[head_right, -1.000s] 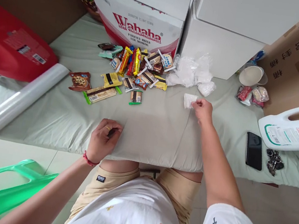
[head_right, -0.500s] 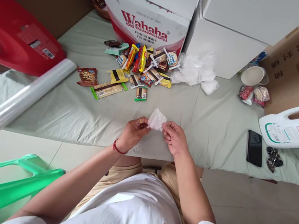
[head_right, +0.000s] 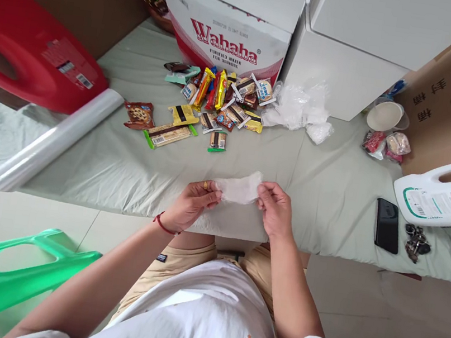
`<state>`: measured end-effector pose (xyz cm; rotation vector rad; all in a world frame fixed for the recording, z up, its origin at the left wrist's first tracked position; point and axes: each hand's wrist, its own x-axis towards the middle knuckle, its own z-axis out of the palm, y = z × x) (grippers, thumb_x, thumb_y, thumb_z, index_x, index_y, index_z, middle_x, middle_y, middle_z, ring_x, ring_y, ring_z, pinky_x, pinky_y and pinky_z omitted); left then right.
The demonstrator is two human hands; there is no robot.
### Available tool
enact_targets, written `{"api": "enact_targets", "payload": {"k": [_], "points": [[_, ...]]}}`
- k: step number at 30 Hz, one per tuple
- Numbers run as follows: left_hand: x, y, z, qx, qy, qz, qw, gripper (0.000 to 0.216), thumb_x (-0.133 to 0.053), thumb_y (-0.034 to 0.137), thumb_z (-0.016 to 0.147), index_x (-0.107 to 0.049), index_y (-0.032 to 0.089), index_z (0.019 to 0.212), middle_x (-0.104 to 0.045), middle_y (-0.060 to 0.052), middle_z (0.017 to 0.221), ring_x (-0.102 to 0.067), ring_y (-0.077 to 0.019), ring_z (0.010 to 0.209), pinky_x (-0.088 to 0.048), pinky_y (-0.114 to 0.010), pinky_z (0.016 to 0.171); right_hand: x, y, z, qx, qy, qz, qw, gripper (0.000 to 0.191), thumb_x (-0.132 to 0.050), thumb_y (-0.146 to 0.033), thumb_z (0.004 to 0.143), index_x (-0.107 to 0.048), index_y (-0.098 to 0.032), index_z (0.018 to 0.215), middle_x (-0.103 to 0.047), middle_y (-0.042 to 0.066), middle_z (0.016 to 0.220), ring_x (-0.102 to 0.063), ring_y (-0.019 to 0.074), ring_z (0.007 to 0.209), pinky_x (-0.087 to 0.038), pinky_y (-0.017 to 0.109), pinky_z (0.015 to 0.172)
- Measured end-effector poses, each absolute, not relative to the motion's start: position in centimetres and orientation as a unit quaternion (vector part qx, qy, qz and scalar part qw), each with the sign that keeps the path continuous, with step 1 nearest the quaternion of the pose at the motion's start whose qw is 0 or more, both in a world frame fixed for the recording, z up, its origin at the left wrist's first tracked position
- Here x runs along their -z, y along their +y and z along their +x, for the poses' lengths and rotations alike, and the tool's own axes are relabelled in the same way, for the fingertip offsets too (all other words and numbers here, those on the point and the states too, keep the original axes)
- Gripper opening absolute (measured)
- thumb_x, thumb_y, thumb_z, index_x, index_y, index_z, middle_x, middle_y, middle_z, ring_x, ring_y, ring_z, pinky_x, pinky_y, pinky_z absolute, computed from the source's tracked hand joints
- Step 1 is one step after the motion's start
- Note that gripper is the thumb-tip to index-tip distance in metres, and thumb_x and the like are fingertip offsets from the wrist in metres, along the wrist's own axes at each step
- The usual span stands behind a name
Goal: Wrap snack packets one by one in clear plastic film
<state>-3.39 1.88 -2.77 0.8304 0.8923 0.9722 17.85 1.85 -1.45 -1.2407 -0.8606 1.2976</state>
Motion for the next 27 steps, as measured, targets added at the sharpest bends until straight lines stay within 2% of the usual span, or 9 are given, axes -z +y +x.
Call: {"api": "enact_targets", "payload": {"k": [4, 7, 10, 13, 16, 18, 20, 24, 27], "points": [[3.1, 1.7, -4.7, -0.446, 0.416, 0.351, 0.710, 0.029, -0.079, 0.041, 0.074, -0.062, 0.018, 0.072, -0.058, -0.001, 0.068, -0.044, -0.0096, 0.057, -0.034, -0.026, 0.055, 1.3, 2.2, 19.1, -0.578, -0.246, -0.511, 0.587, 0.043, -0.096, -0.044, 0.060, -0.063, -0.023, 0.077, -0.046, -0.009, 0.063, -0.031, 0.0033, 0.047, -0.029, 0.017, 0.039], [3.0, 1.4, -5.1, -0.492, 0.475, 0.399, 0.611, 0.026, -0.070, 0.043, 0.084, -0.060, 0.019, 0.080, -0.059, -0.002, 0.077, -0.051, -0.0121, 0.065, -0.040, -0.026, 0.060, 1.2, 2.0, 19.5, -0.590, -0.218, -0.507, 0.590, 0.045, -0.097, -0.044, 0.059, -0.061, -0.022, 0.076, -0.046, -0.009, 0.061, -0.029, 0.0017, 0.045, -0.027, 0.014, 0.037], [1.9, 0.7, -4.7, -0.524, 0.497, 0.534, 0.440, 0.033, -0.069, 0.049, 0.088, -0.063, 0.021, 0.105, -0.064, -0.008, 0.104, -0.061, -0.0199, 0.094, -0.050, -0.032, 0.081, 0.8, 1.8, 19.1, -0.612, -0.203, -0.508, 0.571, 0.047, -0.098, -0.043, 0.059, -0.061, -0.021, 0.076, -0.047, -0.009, 0.059, -0.030, 0.0010, 0.044, -0.026, 0.012, 0.036], [0.7, 0.4, -3.1, -0.468, 0.435, 0.677, 0.365, 0.048, -0.075, 0.052, 0.085, -0.064, 0.021, 0.121, -0.064, -0.014, 0.124, -0.059, -0.0280, 0.118, -0.048, -0.041, 0.101, 0.2, 1.7, 18.2, -0.638, -0.201, -0.501, 0.550, 0.051, -0.099, -0.045, 0.057, -0.058, -0.021, 0.075, -0.046, -0.010, 0.056, -0.027, 0.0007, 0.043, -0.023, 0.012, 0.034], [0.7, 0.5, -1.0, -0.418, 0.416, 0.715, 0.375, 0.032, -0.072, 0.045, 0.090, -0.069, 0.021, 0.111, -0.069, -0.013, 0.113, -0.065, -0.0272, 0.108, -0.050, -0.041, 0.097, -0.1, 1.8, 17.4, -0.657, -0.218, -0.497, 0.523, 0.054, -0.097, -0.051, 0.058, -0.054, -0.021, 0.072, -0.043, -0.010, 0.055, -0.025, 0.0014, 0.042, -0.020, 0.013, 0.033], [1.3, 0.6, 0.2, -0.409, 0.423, 0.703, 0.400, 0.016, -0.064, 0.036, 0.096, -0.070, 0.022, 0.098, -0.071, -0.008, 0.097, -0.067, -0.0223, 0.092, -0.051, -0.036, 0.086, -0.2, 1.8, 17.1, -0.663, -0.228, -0.500, 0.508, 0.056, -0.096, -0.054, 0.059, -0.053, -0.021, 0.070, -0.042, -0.010, 0.054, -0.025, 0.0022, 0.042, -0.019, 0.014, 0.034], [1.8, 0.7, 0.8, -0.414, 0.448, 0.672, 0.419, 0.016, -0.056, 0.029, 0.099, -0.068, 0.022, 0.091, -0.070, -0.004, 0.085, -0.064, -0.0175, 0.078, -0.049, -0.031, 0.075, -0.2, 1.7, 17.1, -0.661, -0.240, -0.499, 0.506, 0.055, -0.093, -0.059, 0.062, -0.055, -0.021, 0.072, -0.045, -0.009, 0.056, -0.028, 0.0031, 0.044, -0.021, 0.015, 0.034], [2.1, 0.5, 0.9, -0.444, 0.516, 0.626, 0.379, 0.015, -0.055, 0.027, 0.098, -0.065, 0.021, 0.088, -0.068, -0.003, 0.084, -0.060, -0.0154, 0.073, -0.045, -0.028, 0.070, 0.1, 1.0, 16.9, -0.637, -0.316, -0.505, 0.489, 0.054, -0.084, -0.071, 0.067, -0.068, -0.021, 0.082, -0.061, -0.001, 0.075, -0.048, 0.0082, 0.059, -0.033, 0.016, 0.039], [2.0, 0.2, 0.7, -0.458, 0.502, 0.637, 0.364, 0.016, -0.056, 0.027, 0.096, -0.065, 0.021, 0.084, -0.066, -0.003, 0.082, -0.059, -0.0158, 0.074, -0.044, -0.029, 0.071, 0.4, 0.6, 16.2, -0.621, -0.382, -0.521, 0.443, 0.045, -0.090, -0.061, 0.065, -0.071, -0.023, 0.080, -0.064, 0.000, 0.076, -0.053, 0.0115, 0.066, -0.044, 0.019, 0.047]]}}
